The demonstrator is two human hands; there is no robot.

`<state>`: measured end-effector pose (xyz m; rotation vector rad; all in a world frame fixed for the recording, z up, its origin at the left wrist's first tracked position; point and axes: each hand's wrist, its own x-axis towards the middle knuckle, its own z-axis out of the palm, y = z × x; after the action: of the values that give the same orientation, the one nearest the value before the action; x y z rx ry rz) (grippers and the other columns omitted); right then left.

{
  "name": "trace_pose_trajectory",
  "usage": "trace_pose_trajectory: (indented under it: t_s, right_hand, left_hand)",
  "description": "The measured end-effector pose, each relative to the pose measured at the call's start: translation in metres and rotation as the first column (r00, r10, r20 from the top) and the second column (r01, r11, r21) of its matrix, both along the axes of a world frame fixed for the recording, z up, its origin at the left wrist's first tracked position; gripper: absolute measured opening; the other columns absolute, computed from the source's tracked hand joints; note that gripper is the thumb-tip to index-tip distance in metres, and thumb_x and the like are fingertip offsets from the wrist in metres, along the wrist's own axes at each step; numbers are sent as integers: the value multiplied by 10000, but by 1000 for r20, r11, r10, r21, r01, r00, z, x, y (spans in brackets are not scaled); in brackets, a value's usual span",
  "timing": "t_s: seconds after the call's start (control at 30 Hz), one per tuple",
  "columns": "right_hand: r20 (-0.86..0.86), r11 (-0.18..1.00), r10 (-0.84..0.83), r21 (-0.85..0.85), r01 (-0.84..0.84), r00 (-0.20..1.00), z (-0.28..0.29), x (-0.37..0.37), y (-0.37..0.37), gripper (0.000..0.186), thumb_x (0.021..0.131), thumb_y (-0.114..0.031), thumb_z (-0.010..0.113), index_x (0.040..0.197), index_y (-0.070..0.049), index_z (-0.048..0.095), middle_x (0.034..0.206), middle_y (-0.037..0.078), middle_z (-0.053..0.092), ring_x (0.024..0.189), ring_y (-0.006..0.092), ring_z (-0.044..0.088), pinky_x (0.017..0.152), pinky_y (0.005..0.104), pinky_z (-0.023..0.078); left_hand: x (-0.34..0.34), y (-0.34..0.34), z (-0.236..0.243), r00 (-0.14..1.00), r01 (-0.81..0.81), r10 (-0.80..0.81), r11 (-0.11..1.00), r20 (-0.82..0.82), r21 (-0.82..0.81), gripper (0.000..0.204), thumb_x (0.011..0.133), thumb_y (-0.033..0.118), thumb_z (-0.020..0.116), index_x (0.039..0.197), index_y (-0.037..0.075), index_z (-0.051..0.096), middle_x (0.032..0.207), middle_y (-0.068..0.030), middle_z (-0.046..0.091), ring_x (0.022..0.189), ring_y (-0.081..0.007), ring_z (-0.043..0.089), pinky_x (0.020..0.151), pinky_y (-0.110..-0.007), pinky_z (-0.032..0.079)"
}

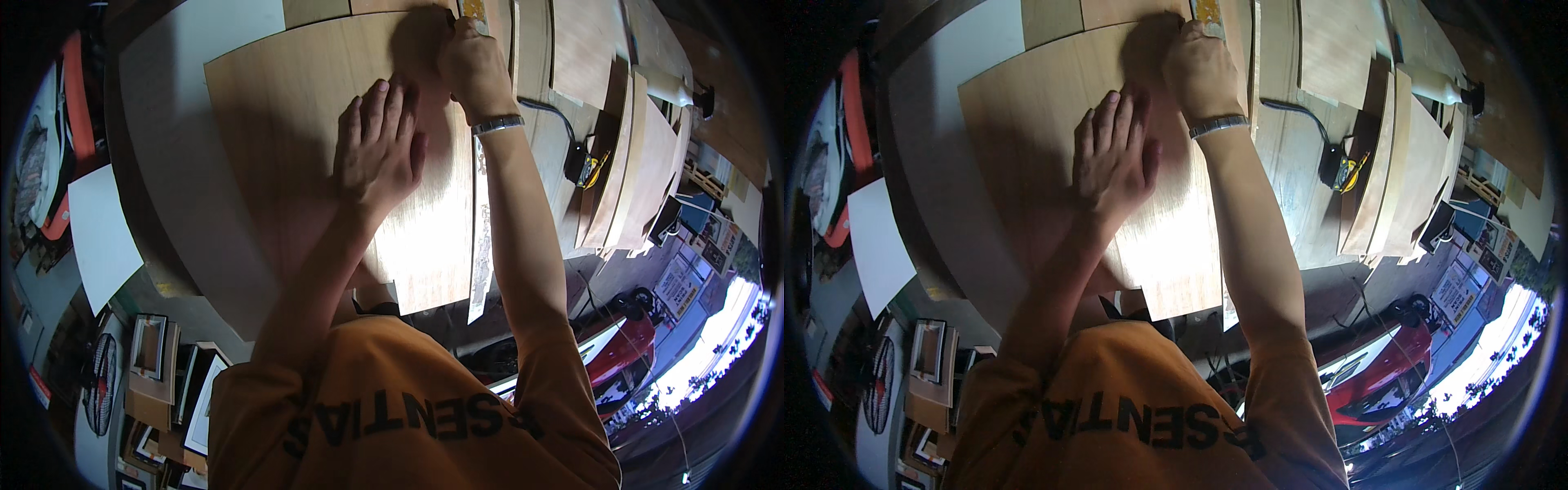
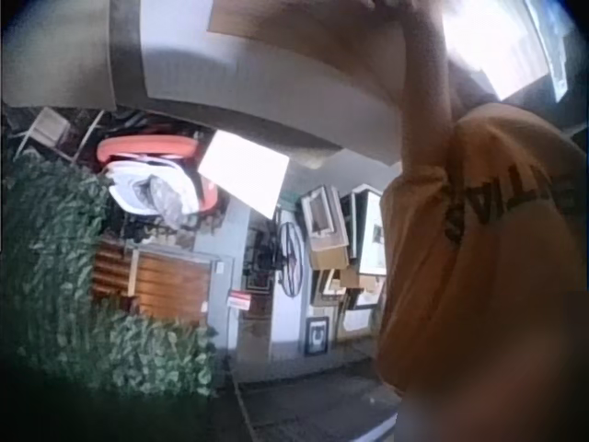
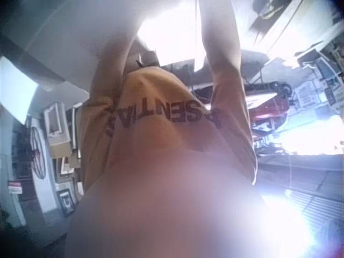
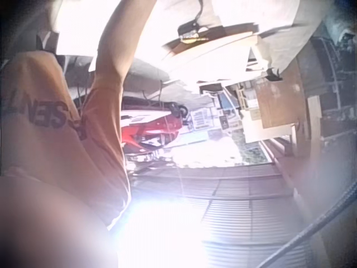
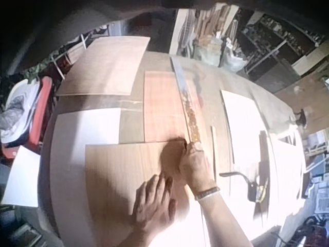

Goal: The person measures and marks a wooden board with a tape measure and pencil, then uses a utility knife and metal straightedge to cut the board along the marked lines. The person repeats the process on a second board, measuring, marking, and cutting it into smaller pieces.

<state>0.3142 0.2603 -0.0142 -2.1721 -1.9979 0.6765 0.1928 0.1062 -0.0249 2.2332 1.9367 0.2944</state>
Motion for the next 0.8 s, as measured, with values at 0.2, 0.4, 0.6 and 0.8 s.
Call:
trace_pose_trajectory:
  t_s: [0.2, 0.4, 0.6, 0.8]
  right_hand:
    - [-73, 998, -22, -57, 18, 997, 5, -2, -2, 648, 1062, -371, 269, 903, 75, 711, 994, 365, 674, 1012, 524, 647, 965, 538, 512]
    - [-53, 997, -62, -57, 59, 997, 0, 0, -1, 629, 1065, -367, 290, 890, 71, 706, 946, 361, 679, 957, 527, 656, 910, 540, 539]
    - [32, 974, 224, 31, -225, 974, 11, 1, 7, 270, 987, -152, 444, 997, 71, 595, 629, 251, 658, 511, 314, 694, 509, 422, 583]
    - [-107, 919, 261, -277, -281, 959, 28, 9, 23, 273, 930, -55, 486, 749, 72, 645, 592, 200, 661, 413, 266, 643, 430, 352, 547]
  left_hand:
    - [0, 0, 0, 1000, -9, 9, 1000, -12, 6, 612, 1021, 419, 424, 1538, 92, 425, 1571, -110, 425, 1491, -267, 326, 1228, -483, 230]
    - [2, -1, 1, 999, -22, 21, 1000, -41, -16, 601, 1012, 427, 430, 1529, 121, 444, 1622, -79, 360, 1506, -255, 295, 1238, -471, 203]
    - [3, -1, -1, 998, -25, 25, 1000, -50, 10, 585, 1001, 408, 454, 1511, 121, 470, 1583, -82, 416, 1473, -264, 338, 1227, -470, 227]
    - [3, -2, -4, 999, -28, 27, 998, 22, 54, 594, 1004, 391, 468, 1522, 100, 449, 1573, -119, 424, 1475, -300, 356, 1226, -502, 242]
